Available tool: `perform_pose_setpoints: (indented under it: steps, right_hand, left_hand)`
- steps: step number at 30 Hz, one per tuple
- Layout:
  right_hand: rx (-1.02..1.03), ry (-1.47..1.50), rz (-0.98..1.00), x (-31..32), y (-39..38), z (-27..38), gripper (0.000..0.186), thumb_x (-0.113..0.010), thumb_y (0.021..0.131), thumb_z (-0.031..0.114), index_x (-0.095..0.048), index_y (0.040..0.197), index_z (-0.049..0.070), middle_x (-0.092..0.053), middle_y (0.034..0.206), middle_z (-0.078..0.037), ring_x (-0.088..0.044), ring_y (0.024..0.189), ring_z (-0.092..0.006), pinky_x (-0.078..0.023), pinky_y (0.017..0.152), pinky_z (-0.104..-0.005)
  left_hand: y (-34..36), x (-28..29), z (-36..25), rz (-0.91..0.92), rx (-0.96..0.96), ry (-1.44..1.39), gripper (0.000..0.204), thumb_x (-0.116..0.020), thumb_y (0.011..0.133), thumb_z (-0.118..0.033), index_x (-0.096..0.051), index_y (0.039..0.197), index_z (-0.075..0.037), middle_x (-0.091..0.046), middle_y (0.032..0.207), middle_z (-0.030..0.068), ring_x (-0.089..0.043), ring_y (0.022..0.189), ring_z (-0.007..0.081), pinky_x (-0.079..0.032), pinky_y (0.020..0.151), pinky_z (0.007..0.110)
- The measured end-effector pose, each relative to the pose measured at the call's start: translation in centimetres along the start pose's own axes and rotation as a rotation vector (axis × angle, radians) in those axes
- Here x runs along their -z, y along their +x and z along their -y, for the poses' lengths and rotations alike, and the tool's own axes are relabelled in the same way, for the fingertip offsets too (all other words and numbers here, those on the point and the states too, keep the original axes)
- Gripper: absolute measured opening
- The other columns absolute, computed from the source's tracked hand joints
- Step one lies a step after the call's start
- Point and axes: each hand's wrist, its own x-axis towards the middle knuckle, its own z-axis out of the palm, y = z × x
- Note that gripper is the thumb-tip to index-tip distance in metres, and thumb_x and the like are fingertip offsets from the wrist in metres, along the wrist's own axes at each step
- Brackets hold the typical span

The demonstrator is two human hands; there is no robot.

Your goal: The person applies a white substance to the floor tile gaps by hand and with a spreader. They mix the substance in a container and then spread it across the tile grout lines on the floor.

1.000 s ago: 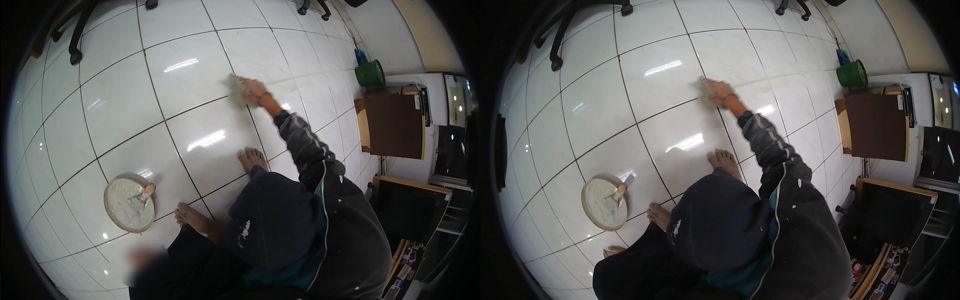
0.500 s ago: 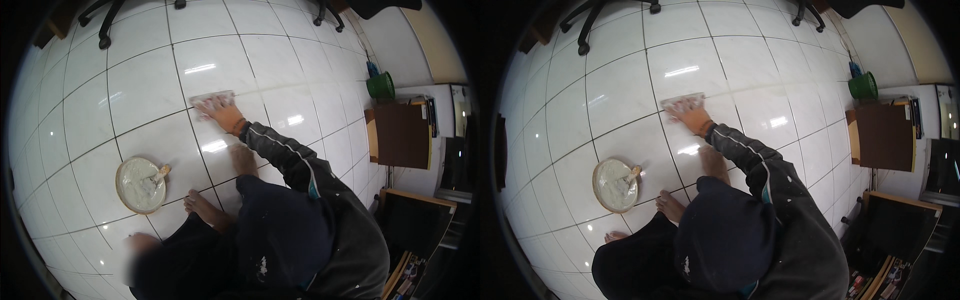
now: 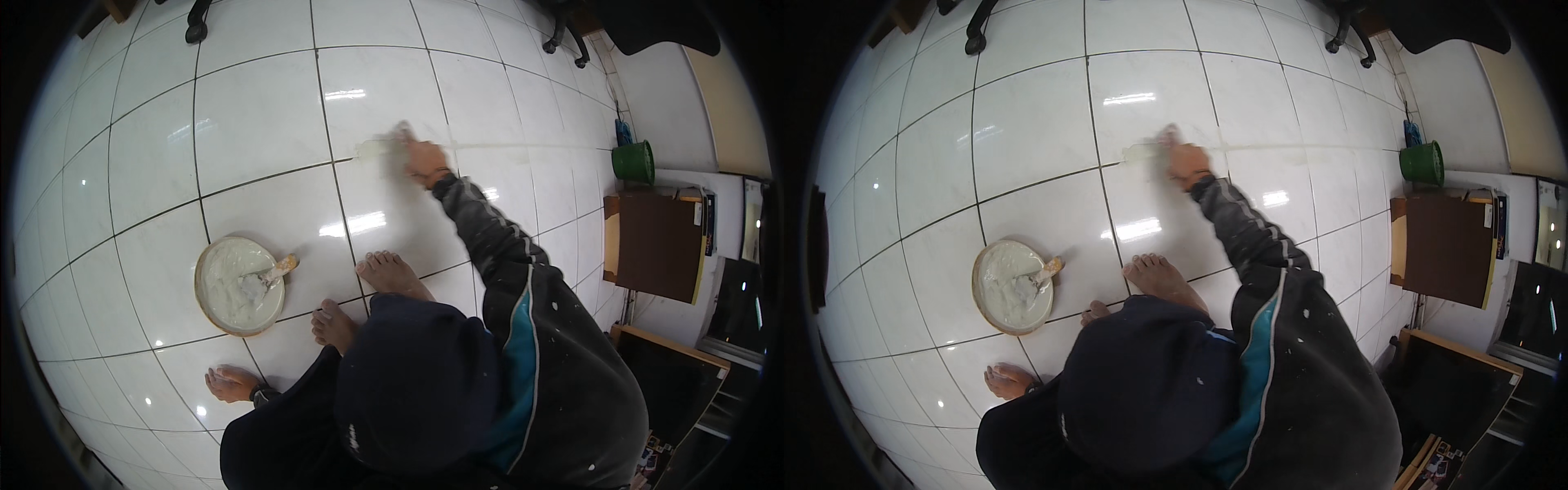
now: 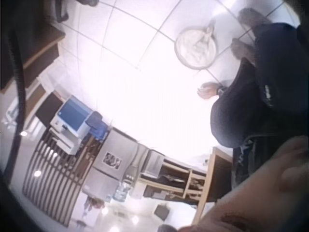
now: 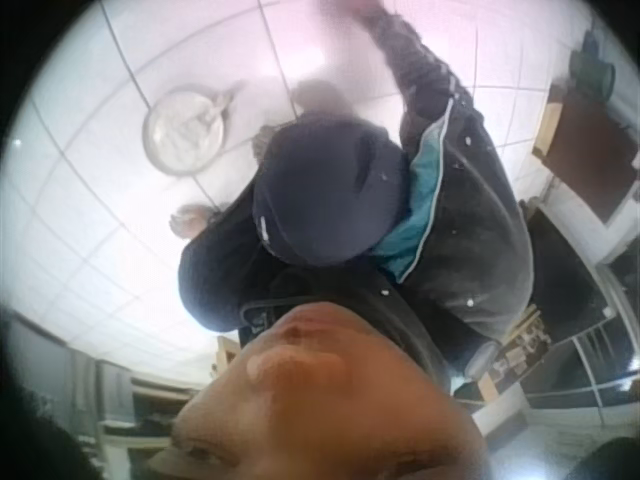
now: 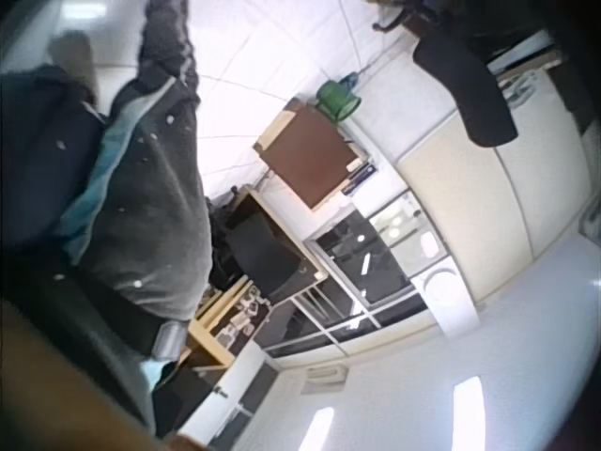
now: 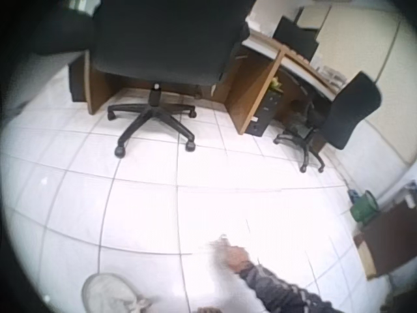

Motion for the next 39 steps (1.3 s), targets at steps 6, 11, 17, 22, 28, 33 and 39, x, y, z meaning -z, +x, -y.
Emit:
perform_pose_setpoints:
  steps: [6,11,17,22,28,33,39]
  right_hand:
    - [0.377,0.320,-0.201,-2.0,2.1,22.3,0.047,-0.037,0.094,0.029,-0.034,0.131,0.000,-0.060,0.102,-0.023,-0.063,0.079,-0.0339,-0.051,0.071,-0.0448]
    - [0.540,0.250,0.186,2.9,0.7,31.0,0.046,-0.041,0.093,0.034,-0.040,0.133,0.011,-0.055,0.115,-0.022,-0.062,0.090,-0.0304,-0.050,0.074,-0.0454]
    - [0.652,-0.280,-0.510,-1.6,-2.4,17.2,0.058,-0.039,0.093,0.045,-0.023,0.144,0.021,-0.046,0.127,-0.024,-0.047,0.113,-0.0400,-0.027,0.087,-0.0760]
    - [0.656,-0.058,-0.145,0.8,-6.4,10.1,0.055,-0.048,0.090,0.034,-0.030,0.141,0.021,-0.052,0.120,-0.020,-0.055,0.106,-0.0348,-0.043,0.082,-0.0576]
    - [0.084,0.025,0.176,3.9,-1.2,4.8,0.079,-0.057,0.071,0.015,-0.022,0.141,0.004,-0.063,0.087,-0.020,-0.062,0.076,-0.0372,-0.051,0.066,-0.0429]
    - [0.489,0.187,0.076,1.9,1.4,20.9,0.082,-0.058,0.062,0.015,-0.029,0.136,-0.003,-0.054,0.109,-0.030,-0.062,0.078,-0.0357,-0.052,0.068,-0.0437]
    - [0.791,0.326,0.067,0.4,4.6,42.5,0.046,-0.054,0.076,0.013,-0.047,0.120,0.001,-0.063,0.096,-0.019,-0.063,0.081,-0.0334,-0.051,0.070,-0.0439]
  left_hand:
    - [0.5,-0.1,-0.3,-0.055,0.007,0.024,0.035,-0.044,0.093,-0.027,-0.057,0.106,0.002,-0.055,0.113,0.0199,-0.050,0.108,0.0339,-0.038,0.093,0.045]
    - [0.0,0.1,1.9,-0.094,0.025,0.096,0.040,-0.047,0.091,-0.034,-0.061,0.103,0.001,-0.058,0.111,0.0191,-0.053,0.105,0.0344,-0.041,0.089,0.047]
    - [0.7,-0.4,0.7,-0.094,0.021,0.027,0.039,-0.047,0.091,-0.033,-0.061,0.104,0.001,-0.058,0.112,0.0191,-0.053,0.105,0.0345,-0.041,0.089,0.047]
    - [0.5,1.0,1.4,-0.077,0.056,0.072,0.036,-0.047,0.091,-0.030,-0.061,0.103,0.001,-0.058,0.112,0.0192,-0.053,0.105,0.0348,-0.041,0.089,0.047]
    - [0.7,-1.0,1.1,-0.070,0.024,0.034,0.032,-0.048,0.091,-0.026,-0.060,0.103,0.001,-0.057,0.112,0.0196,-0.052,0.105,0.0351,-0.040,0.090,0.047]
    - [0.9,0.6,0.7,-0.053,0.059,0.050,0.032,-0.047,0.091,-0.026,-0.059,0.105,0.001,-0.055,0.115,0.0190,-0.050,0.108,0.0347,-0.039,0.091,0.046]
    - [1.5,1.1,-0.3,-0.037,0.088,0.056,0.035,-0.046,0.090,-0.025,-0.059,0.105,0.003,-0.055,0.115,0.0215,-0.051,0.107,0.0361,-0.040,0.091,0.047]
